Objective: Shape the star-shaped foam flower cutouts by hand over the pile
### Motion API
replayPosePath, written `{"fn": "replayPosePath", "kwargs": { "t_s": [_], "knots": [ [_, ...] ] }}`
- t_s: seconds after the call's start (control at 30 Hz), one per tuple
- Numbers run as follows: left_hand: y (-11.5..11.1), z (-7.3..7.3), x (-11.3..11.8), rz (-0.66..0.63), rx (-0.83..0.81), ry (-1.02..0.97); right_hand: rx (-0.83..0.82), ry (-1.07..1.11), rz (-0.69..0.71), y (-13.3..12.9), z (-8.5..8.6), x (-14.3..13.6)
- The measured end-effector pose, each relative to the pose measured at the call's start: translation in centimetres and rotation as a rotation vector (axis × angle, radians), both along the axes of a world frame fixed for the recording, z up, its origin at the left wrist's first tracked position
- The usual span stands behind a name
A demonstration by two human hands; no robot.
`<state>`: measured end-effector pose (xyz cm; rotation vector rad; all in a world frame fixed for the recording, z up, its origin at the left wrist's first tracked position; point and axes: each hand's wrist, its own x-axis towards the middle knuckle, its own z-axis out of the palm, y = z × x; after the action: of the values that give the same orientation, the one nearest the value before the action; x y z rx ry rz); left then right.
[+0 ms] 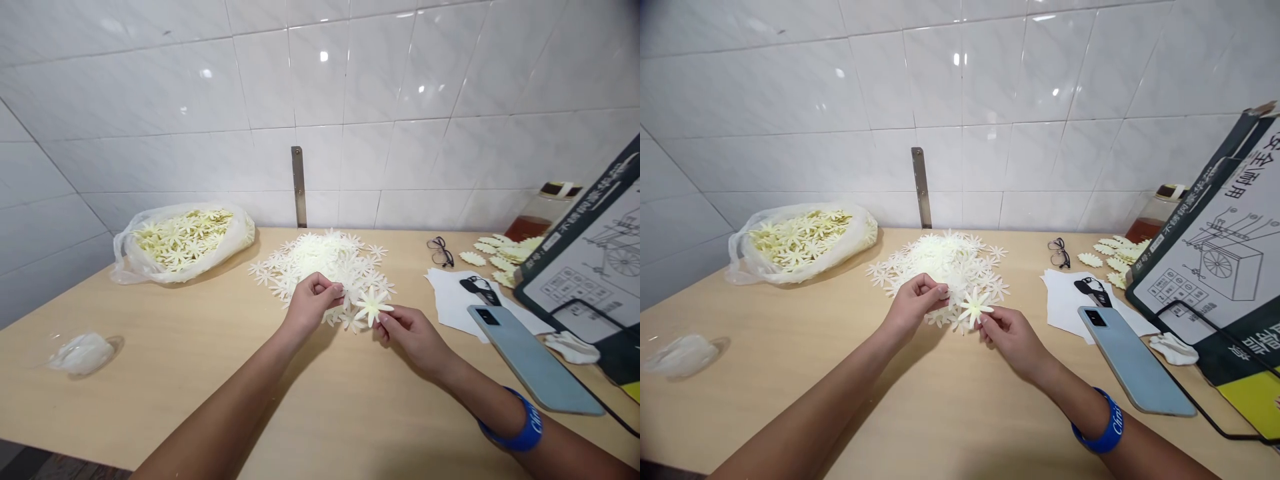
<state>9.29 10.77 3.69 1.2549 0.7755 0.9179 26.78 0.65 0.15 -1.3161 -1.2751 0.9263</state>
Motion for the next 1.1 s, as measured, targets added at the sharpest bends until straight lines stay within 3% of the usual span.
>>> {"fn": "replayPosePath", "kwargs": {
  "t_s": [0.2, 0.37, 0.47, 0.6, 0.7, 0.77, 0.9, 1.1],
  "knots": [
    [0.6, -0.2, -0.2, 0.041, -0.138, -0.049, 0.016, 0.038, -0.114, 0.3, -0.1, 0.2],
    [0.7, -0.6, -0.3, -0.028, -0.138, -0.013, 0.014, 0.097, -0.068, 0.4, -0.4, 0.2],
    [0.9, -1.0, -0.3, -0.012, 0.026, 0.125, 0.013, 0.123, -0.047, 0.4, -0.3, -0.1],
    [0.5, -1.0, -0.4, 0.123, 0.530, 0.441, 0.003, 0.151, -0.033, 0.3, -0.4, -0.3],
    [-0.4, -0.8, -0.2, 0.153, 0.828, 0.461, -0.005, 0.170, -0.024, 0.4, -0.6, -0.3],
    [-1.0, -0.9, 0.0, 0.079, 0.951, 0.422, -0.005, 0.181, -0.016, 0.4, -0.7, -0.3],
    [-2.0, -1.5, 0.7, -0.062, 1.031, 0.388, 0.008, 0.158, 0.018, 0.3, -0.6, -0.4],
    [-2.3, -1.6, 1.0, -0.089, 0.933, 0.459, 0.006, 0.146, 0.017, 0.3, -0.8, -0.5]
  ]
}}
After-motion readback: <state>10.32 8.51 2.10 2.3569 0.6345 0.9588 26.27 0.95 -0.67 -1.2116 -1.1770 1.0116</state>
